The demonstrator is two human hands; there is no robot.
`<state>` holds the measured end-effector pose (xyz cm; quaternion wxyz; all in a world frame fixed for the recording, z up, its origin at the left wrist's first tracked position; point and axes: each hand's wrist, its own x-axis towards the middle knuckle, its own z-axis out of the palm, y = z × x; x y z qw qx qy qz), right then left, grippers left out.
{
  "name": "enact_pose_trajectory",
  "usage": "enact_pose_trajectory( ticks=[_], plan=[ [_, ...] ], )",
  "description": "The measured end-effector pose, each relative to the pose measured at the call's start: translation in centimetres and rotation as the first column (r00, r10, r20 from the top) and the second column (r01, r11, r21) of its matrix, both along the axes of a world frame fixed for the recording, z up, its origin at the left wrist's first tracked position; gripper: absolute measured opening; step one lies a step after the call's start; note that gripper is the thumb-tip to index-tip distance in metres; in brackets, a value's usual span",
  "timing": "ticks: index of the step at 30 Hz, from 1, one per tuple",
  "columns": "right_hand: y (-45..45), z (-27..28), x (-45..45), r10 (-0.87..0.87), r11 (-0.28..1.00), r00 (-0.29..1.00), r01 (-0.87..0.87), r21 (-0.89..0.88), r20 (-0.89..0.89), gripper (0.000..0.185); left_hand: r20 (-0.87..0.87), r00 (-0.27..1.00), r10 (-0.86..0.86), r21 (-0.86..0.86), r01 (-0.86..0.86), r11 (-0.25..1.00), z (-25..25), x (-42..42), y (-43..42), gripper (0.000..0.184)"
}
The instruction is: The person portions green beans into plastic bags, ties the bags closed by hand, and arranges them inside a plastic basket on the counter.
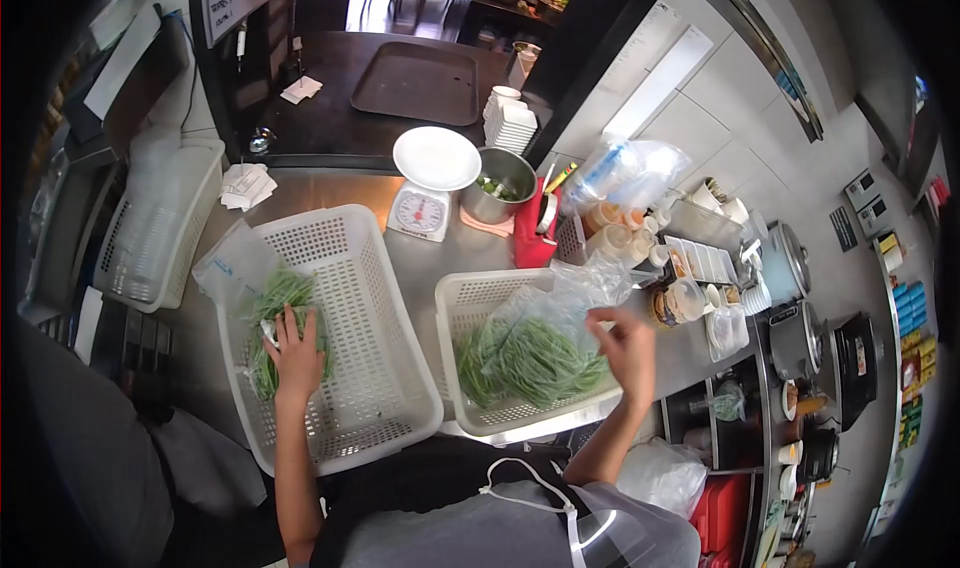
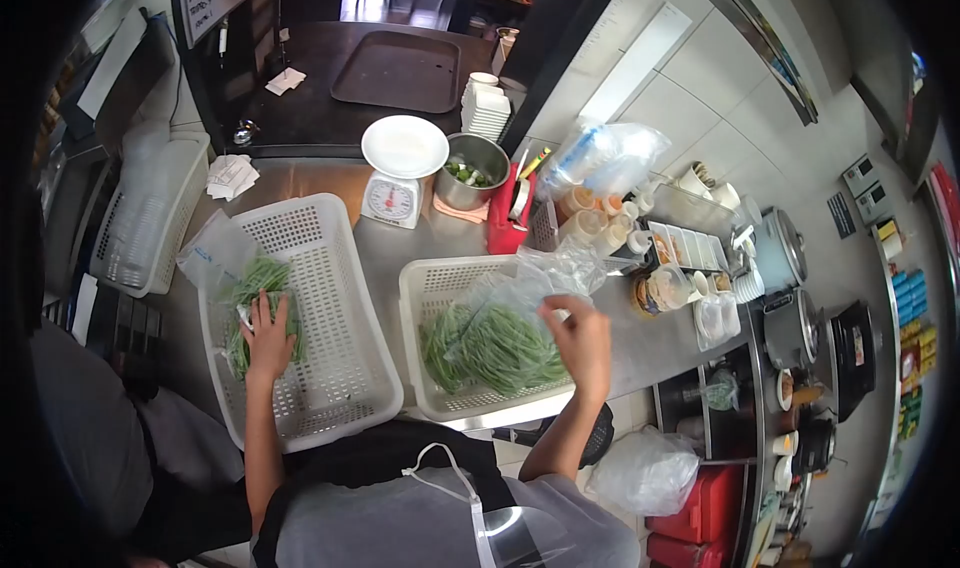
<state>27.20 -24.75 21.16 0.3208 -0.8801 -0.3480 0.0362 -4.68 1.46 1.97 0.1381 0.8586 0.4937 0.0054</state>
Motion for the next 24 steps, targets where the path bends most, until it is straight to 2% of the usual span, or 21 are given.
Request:
enact_pose_trajectory(
  ticks=[1,2,3,5,7,10,13,14,17,18,21,24],
  plan=[
    [-0.1,-0.6,-0.2,0.013,0.987,0.998,-0.023,-0.157,-0.064,0.018,0.002,1.000,-0.007,-0.025,0.007,1.000,0.2,0.0,-0.1,0.077],
    [0.2,-1.6,-0.3,-0.058,0.994,0.983,0.074,-0.084,0.173,0.020,0.003,1.000,-0.013,-0.050,0.013,0.999,0.8,0.0,-0.2,0.077],
    [0.9,-3.1,-0.3,-0.140,0.989,0.908,0.148,0.010,0.395,0.021,0.006,1.000,-0.016,-0.073,0.016,0.997,1.2,0.0,-0.3,0.076],
    [0.6,-6.0,1.3,-0.226,0.974,0.875,0.204,0.097,0.428,0.021,0.013,1.000,-0.024,-0.112,0.025,0.993,1.6,-0.2,-0.4,0.074],
    [-0.7,-8.2,3.7,-0.203,0.978,0.976,0.198,0.058,0.076,0.018,0.060,0.997,-0.044,-0.096,0.049,0.994,2.4,-0.4,-0.9,0.071],
    [0.7,-3.8,0.3,0.027,1.000,0.955,-0.029,0.004,0.296,0.010,0.206,0.973,-0.104,0.011,0.104,0.994,4.9,0.0,-2.0,0.066],
    [0.8,0.2,-1.2,0.308,0.930,0.862,-0.363,0.066,0.401,0.006,0.368,0.899,-0.237,0.094,0.218,0.971,8.1,1.0,-2.8,0.063],
    [0.8,1.2,-1.4,0.423,0.876,0.836,-0.476,0.078,0.350,0.007,0.407,0.863,-0.299,0.130,0.269,0.954,9.7,1.5,-3.2,0.062],
    [1.8,2.8,-2.1,0.683,0.633,0.711,-0.691,0.350,0.169,0.010,0.525,0.716,-0.460,0.209,0.415,0.885,15.2,3.1,-4.7,0.062],
    [2.9,3.4,-2.4,0.731,0.490,0.624,-0.762,0.423,0.276,0.014,0.560,0.657,-0.504,0.231,0.460,0.857,17.0,3.5,-5.4,0.062],
    [6.4,3.9,-4.5,0.858,0.126,0.409,-0.753,0.646,0.309,0.019,0.710,0.470,-0.524,0.240,0.539,0.807,21.3,4.3,-7.4,0.062],
    [10.1,4.4,-8.0,0.869,-0.009,0.272,-0.826,0.563,0.413,0.020,0.709,0.313,-0.632,0.445,0.497,0.745,22.4,4.3,-8.2,0.059]
  ],
)
